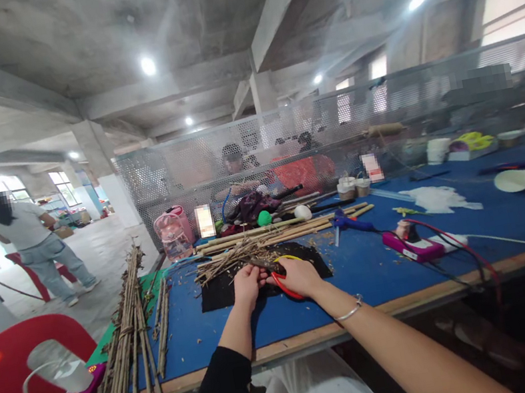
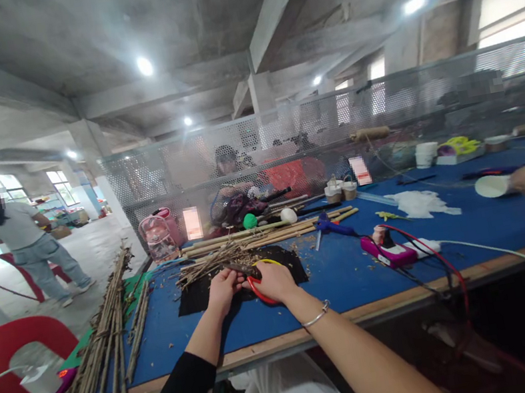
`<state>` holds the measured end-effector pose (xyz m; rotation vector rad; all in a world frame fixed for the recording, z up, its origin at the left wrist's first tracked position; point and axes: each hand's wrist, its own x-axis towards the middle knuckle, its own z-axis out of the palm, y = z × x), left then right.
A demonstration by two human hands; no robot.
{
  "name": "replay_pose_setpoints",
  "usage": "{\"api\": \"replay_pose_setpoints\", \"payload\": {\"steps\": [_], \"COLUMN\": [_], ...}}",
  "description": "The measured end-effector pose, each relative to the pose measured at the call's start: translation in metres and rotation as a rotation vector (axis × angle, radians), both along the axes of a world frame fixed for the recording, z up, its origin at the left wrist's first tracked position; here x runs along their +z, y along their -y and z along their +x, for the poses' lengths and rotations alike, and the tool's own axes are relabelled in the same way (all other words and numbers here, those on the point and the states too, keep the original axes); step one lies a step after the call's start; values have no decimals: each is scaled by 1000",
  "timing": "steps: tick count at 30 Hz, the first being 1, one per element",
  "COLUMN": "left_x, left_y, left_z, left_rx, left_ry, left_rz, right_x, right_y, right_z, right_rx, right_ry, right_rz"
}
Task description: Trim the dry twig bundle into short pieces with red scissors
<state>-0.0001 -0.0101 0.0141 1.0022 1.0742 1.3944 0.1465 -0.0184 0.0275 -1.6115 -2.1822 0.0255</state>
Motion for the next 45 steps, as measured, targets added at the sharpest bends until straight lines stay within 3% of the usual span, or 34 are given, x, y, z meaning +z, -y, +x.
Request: {"api": "replay_pose_setpoints", "payload": {"steps": [11,23,34,45], "left_x": [-5,-7,-5,-7], "left_y": [-2,0,0,-4], "left_z": [1,0,2,2], "left_rx": [13,37,47,5], "left_ry": [-59,-255,-170,-147], "left_rz": [39,112,42,44], "right_x": [-1,2,-5,-1], "right_y": [1,2,-5,-3], "right_z": [-1,-2,2,2], "right_rx": [-31,-25,-56,62], "right_ry": [-44,-24,26,-19], "right_rz": [11,-13,-42,71]}}
